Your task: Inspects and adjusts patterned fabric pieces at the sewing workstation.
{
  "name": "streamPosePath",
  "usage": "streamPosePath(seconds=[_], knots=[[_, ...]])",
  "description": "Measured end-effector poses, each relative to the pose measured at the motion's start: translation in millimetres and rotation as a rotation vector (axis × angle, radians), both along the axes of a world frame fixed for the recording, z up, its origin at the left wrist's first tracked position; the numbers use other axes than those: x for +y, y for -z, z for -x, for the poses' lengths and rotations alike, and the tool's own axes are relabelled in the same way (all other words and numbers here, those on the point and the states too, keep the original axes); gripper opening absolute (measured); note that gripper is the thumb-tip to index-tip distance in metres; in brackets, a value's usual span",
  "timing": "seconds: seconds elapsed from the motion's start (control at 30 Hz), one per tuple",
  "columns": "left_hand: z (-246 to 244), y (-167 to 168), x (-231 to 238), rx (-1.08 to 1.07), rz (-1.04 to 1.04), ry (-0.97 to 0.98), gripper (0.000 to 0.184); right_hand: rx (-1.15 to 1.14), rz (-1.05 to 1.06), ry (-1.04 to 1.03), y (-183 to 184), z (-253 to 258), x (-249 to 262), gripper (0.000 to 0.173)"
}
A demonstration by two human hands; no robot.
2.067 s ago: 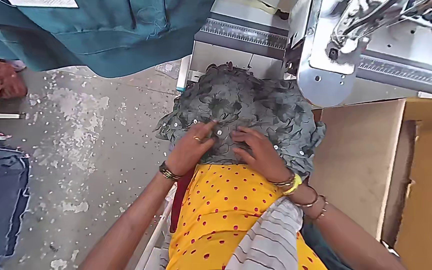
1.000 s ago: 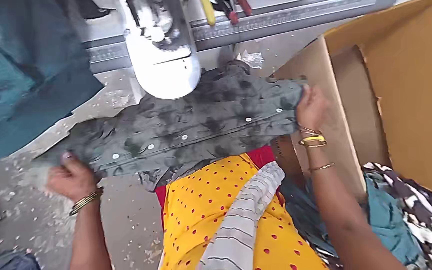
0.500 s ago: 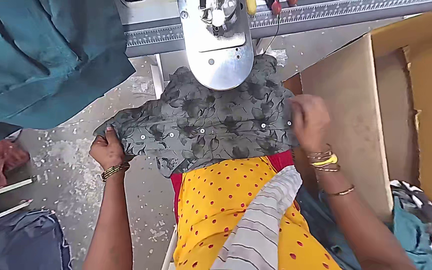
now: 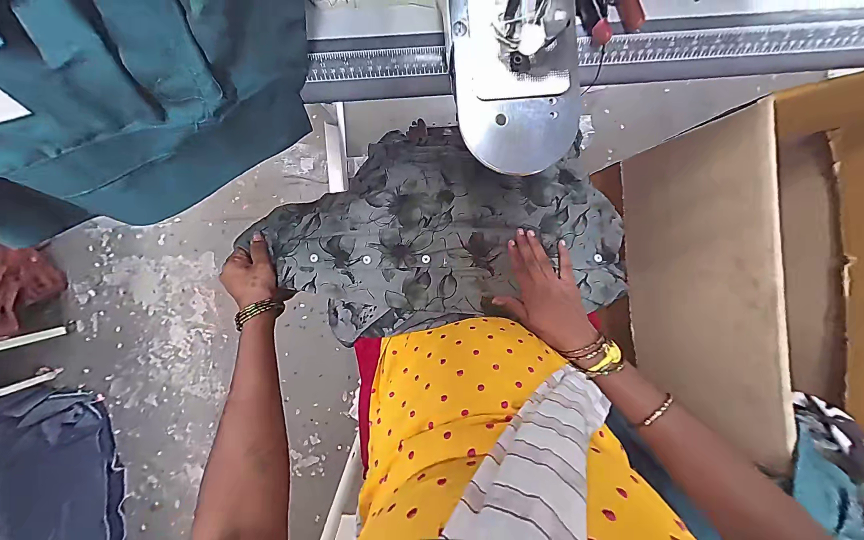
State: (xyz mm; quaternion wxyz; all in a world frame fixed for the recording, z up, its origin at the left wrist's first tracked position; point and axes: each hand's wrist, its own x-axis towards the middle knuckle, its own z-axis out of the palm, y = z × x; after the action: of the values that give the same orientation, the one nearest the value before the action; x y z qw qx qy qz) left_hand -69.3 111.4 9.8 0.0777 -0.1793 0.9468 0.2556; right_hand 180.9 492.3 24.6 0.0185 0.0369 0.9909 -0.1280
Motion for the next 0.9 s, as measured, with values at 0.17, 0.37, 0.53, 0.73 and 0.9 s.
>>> streamPosePath(seconds=[0.17,0.37,0.53,0.73,0.9], knots=[[-3,-3,-4,-0.042,0.017,0.042,0.062,0.017,0.225,0.014,-23,5,11,0.08],[-4,-13,-4,-0.037,0.036,0.045,0.059,0.26,0.303,-0.022,-37,36,11,0.019],[0,-14,-6,-0.058,0.08,0.076,0.061,0.135,0.26,-0.178,-28,51,13,0.021],[2,-12,-8,-0.086,0.115,0.117,0.062,-0.044,0.177,-0.284,-38,65,13,0.036],[3,-14,-8,-0.094,0.14,0.136,0.063,-0.085,0.153,-0.294,-38,68,14,0.029]])
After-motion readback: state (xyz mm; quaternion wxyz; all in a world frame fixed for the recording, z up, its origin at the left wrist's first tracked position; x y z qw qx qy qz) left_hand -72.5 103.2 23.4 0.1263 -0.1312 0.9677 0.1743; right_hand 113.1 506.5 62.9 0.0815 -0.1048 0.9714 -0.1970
